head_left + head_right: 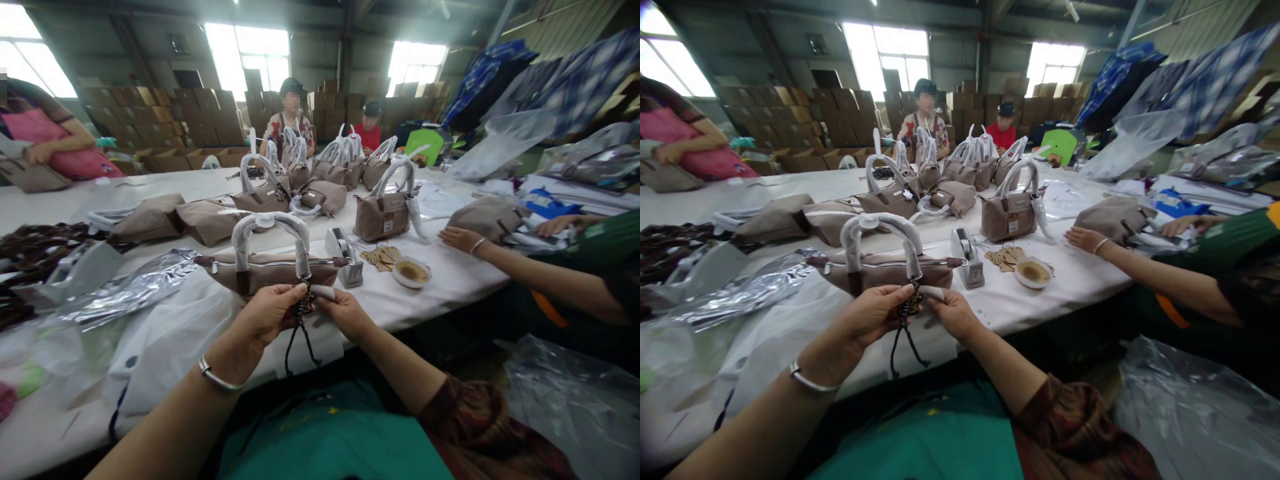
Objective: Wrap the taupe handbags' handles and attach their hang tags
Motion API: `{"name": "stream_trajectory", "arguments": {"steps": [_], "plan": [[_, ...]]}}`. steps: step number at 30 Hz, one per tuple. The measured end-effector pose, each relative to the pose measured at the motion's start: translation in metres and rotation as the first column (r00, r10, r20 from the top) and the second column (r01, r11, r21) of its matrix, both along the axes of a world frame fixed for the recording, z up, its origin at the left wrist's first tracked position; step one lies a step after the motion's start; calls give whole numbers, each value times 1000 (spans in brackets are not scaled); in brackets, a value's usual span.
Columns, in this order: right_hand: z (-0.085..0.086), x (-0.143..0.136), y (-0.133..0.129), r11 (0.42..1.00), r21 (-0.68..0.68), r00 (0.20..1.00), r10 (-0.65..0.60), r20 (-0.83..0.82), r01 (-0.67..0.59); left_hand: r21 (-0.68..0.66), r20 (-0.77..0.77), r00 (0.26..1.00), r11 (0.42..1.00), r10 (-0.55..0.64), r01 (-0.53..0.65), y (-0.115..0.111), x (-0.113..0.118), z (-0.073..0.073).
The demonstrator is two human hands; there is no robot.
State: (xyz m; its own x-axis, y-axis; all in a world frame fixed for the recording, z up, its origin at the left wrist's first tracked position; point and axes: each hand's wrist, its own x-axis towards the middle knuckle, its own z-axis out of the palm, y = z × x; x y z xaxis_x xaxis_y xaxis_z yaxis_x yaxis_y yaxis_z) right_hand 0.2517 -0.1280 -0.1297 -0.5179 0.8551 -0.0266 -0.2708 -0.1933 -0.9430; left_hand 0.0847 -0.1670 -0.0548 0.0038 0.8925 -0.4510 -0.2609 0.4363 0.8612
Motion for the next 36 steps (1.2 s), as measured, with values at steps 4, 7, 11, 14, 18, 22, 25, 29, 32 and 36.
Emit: {"name": "stream_trajectory", "arguments": {"steps": [4,7,11,14,18,22,25,29,32,36], "plan": [[8,-16,4,987,-150,986,-74,-150,51,55,-115,992,998,41,-35,-4,5,-14],[10,-25,4,979,-199,970,-97,-222,52,194,-300,950,981,85,-26,-5,7,-26],[15,-30,1,970,-218,964,-153,-218,104,432,-546,808,901,223,43,-8,7,-38],[19,-31,-1,972,-181,961,-186,-206,149,497,-652,690,865,315,75,-15,7,-43],[21,-30,-4,977,-172,966,-162,-200,128,447,-667,688,892,286,63,-22,9,-46],[20,-31,-7,990,-80,988,-120,-101,112,413,-653,705,911,277,25,-24,14,-46],[21,-32,-7,985,-10,985,-172,26,173,405,-623,742,914,248,35,-26,13,-45],[22,-30,-2,990,-25,990,-138,14,138,479,-541,818,871,194,110,-37,-7,-43],[21,-25,1,991,-122,998,-52,-43,46,542,-527,738,835,421,-90,-47,-31,-43],[19,-19,3,965,-257,997,33,-75,-52,319,-299,886,912,354,-257,-48,-48,-50]]}}
